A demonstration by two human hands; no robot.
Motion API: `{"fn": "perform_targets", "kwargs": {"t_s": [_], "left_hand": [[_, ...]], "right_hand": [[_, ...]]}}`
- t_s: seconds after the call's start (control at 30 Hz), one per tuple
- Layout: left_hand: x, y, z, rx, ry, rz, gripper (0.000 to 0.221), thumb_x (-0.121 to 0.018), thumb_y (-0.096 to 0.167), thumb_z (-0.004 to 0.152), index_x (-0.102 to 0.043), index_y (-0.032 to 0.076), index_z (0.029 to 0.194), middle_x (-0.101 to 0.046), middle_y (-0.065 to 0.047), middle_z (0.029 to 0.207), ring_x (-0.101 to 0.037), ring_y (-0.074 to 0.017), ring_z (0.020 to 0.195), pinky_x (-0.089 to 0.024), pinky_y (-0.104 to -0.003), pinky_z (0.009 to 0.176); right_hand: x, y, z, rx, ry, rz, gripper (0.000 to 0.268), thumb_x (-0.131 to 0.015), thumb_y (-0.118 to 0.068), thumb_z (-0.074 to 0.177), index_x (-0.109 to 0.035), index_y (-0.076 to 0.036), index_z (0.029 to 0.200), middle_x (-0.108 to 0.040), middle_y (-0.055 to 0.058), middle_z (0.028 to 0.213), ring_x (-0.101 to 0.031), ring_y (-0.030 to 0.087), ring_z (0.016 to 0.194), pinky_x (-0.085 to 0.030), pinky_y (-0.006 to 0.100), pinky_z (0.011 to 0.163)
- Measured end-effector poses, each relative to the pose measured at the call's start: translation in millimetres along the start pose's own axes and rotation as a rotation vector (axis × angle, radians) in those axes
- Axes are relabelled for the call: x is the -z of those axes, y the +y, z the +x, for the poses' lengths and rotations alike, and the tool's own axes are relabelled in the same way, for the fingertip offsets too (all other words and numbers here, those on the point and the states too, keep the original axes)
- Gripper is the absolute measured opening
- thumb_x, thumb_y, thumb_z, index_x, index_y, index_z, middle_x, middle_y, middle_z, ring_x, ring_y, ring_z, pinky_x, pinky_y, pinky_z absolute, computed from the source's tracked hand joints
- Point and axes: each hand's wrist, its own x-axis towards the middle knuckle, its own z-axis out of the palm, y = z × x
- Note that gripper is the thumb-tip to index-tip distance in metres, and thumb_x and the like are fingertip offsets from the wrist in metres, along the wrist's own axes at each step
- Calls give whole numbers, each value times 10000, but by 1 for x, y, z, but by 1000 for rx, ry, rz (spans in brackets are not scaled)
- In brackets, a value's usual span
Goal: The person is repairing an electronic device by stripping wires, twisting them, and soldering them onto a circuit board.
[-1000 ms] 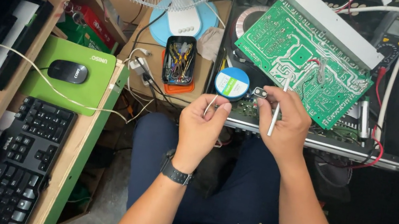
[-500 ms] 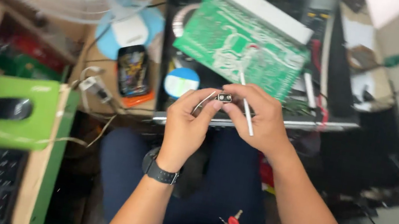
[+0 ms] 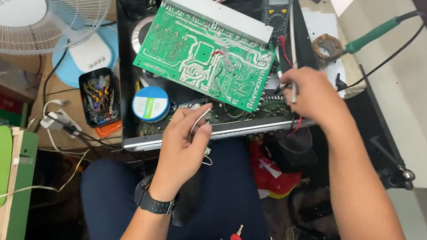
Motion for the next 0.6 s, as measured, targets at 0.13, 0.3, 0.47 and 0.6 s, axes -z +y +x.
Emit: {"fn": "perform_targets", "kwargs": {"t_s": [0.13, 0.3, 0.47, 0.6], "left_hand": [[3, -14, -2, -12, -69, -22, 473, -570, 95, 1123, -744, -26, 1546, -652, -201, 1111, -667, -279, 999, -569, -433, 913], [6, -16, 1, -20, -62, 39, 483, -482, 111, 1167, -745, -23, 1550, -586, -135, 950, -611, -225, 892, -520, -382, 831], [6, 0, 3, -4, -42, 40, 437, -523, 75, 1144, -773, -28, 1488, -613, -136, 922, -609, -226, 853, -515, -386, 803], [2, 1, 3, 85, 38, -63, 261, -604, 18, 1109, -764, -59, 1301, -580, -77, 839, -603, -195, 772, -518, -354, 712]], "right_hand": [[-18, 8, 11, 2, -67, -15, 279, -818, -85, 983, -886, -68, 1253, -855, 256, 1123, -823, 537, 1113, -614, 612, 1081], [-27, 14, 25, -99, -119, -87, 299, -865, -158, 974, -912, -177, 1269, -879, 190, 1153, -841, 469, 1152, -641, 587, 1056], [-29, 12, 22, -102, -126, -43, 318, -854, -118, 990, -910, -140, 1302, -874, 208, 1189, -839, 466, 1168, -630, 568, 1081], [-7, -10, 10, -73, -57, 23, 402, -863, -108, 983, -871, -53, 1382, -848, 256, 1194, -831, 492, 1122, -621, 594, 1066]]}}
